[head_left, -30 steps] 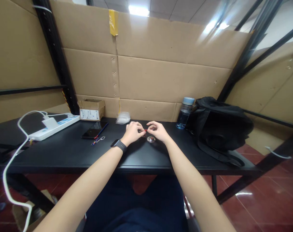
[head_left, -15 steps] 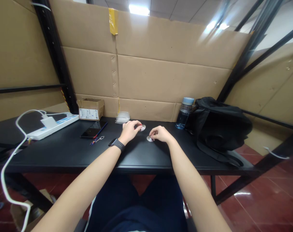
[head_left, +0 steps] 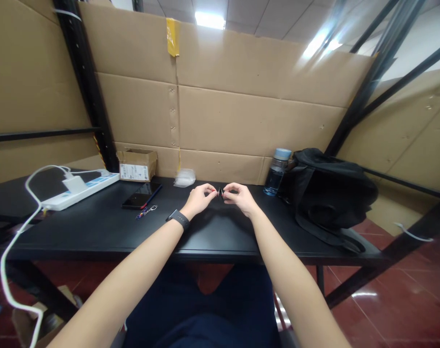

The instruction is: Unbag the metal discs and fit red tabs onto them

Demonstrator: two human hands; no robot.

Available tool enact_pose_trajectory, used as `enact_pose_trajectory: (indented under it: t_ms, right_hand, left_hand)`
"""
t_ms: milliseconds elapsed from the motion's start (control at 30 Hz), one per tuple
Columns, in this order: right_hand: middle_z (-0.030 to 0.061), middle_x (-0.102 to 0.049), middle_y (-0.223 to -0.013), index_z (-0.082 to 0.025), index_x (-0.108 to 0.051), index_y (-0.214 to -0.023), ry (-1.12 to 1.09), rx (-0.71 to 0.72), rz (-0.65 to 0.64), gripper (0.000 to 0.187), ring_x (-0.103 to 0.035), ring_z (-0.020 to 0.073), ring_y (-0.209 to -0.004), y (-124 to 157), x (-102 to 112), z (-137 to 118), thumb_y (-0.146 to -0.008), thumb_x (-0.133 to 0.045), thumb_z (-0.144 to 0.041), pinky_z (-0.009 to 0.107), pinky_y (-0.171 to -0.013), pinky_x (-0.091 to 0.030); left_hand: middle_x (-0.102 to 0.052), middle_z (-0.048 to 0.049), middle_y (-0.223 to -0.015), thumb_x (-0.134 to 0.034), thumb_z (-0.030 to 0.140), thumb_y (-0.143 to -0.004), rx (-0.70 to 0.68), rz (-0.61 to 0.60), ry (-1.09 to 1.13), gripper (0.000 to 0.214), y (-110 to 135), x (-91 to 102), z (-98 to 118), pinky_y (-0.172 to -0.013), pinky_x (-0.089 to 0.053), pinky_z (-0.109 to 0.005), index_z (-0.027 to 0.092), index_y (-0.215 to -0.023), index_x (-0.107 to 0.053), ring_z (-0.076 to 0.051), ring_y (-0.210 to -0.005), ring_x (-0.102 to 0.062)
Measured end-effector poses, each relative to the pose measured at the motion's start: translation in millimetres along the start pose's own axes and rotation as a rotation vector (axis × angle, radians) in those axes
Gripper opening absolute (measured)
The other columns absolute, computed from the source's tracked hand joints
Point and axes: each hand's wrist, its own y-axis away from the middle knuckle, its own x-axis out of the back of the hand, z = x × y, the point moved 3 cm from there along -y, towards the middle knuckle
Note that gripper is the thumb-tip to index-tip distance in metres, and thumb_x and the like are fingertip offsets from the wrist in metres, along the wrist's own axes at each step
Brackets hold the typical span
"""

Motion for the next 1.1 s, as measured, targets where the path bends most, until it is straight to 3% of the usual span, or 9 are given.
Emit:
enact_pose_trajectory:
  t_ms: [333, 467, 700, 867, 967, 1100]
  right_hand:
    - [-0.0017, -0.059, -0.092, -0.028, -0.065, -0.113, -0.051, -0.05, -0.094, 0.038, -0.069, 0.0188, -0.086, 5, -11, -2, -0.078, -0.077, -0.033, 0.043, -0.07, -0.066]
    - [-0.0008, -0.056, -0.087, -0.026, -0.07, -0.111, -0.099, -0.093, -0.114, 0.033, -0.066, 0.0175, -0.084, 6, -12, -1, -0.08, -0.077, -0.034, 0.046, -0.071, -0.067]
    - [0.0025, -0.067, -0.09, -0.021, -0.076, -0.107, -0.191, -0.16, -0.102, 0.025, -0.067, 0.0148, -0.085, 1, -12, 8, -0.082, -0.074, -0.025, 0.044, -0.089, -0.063]
    - [0.0052, -0.071, -0.09, -0.02, -0.075, -0.104, -0.207, -0.203, -0.05, 0.021, -0.069, 0.015, -0.078, 2, -14, 1, -0.083, -0.071, -0.021, 0.041, -0.084, -0.064]
    - [0.0058, -0.07, -0.087, -0.019, -0.075, -0.105, -0.203, -0.192, -0.041, 0.024, -0.071, 0.0177, -0.082, 3, -12, 0, -0.082, -0.075, -0.026, 0.042, -0.084, -0.064]
    - [0.0056, -0.064, -0.104, -0.02, -0.076, -0.107, -0.157, -0.135, -0.054, 0.041, -0.072, 0.0167, -0.084, 4, -9, 4, -0.068, -0.086, -0.025, 0.041, -0.089, -0.062]
  left_hand:
    - [-0.079, -0.0014, -0.091, -0.062, 0.037, -0.088, -0.035, -0.06, 0.0, 0.016, 2, -0.7, 4, -0.082, -0.051, -0.029, 0.024, -0.09, -0.071, -0.019, -0.089, -0.073]
    - [-0.079, 0.0, -0.089, -0.06, 0.037, -0.089, -0.057, -0.091, -0.006, 0.016, 3, -2.0, 6, -0.083, -0.051, -0.028, 0.025, -0.091, -0.07, -0.019, -0.089, -0.073]
    - [-0.078, -0.0011, -0.093, -0.063, 0.038, -0.087, -0.068, -0.07, -0.087, 0.017, 3, -2.1, 5, -0.081, -0.051, -0.028, 0.024, -0.091, -0.072, -0.019, -0.089, -0.071]
    - [-0.077, -0.0008, -0.093, -0.062, 0.039, -0.087, -0.076, -0.066, -0.098, 0.018, 1, -0.2, 5, -0.08, -0.05, -0.028, 0.025, -0.09, -0.072, -0.019, -0.087, -0.07]
    - [-0.077, -0.0006, -0.093, -0.057, 0.043, -0.091, -0.037, -0.015, -0.054, 0.022, -3, 6.6, -3, -0.082, -0.05, -0.028, 0.025, -0.097, -0.068, -0.018, -0.087, -0.07]
    - [-0.077, -0.0012, -0.088, -0.051, 0.042, -0.093, 0.122, 0.082, -0.087, 0.022, -12, 25.5, -28, -0.083, -0.049, -0.03, 0.024, -0.098, -0.064, -0.019, -0.086, -0.07]
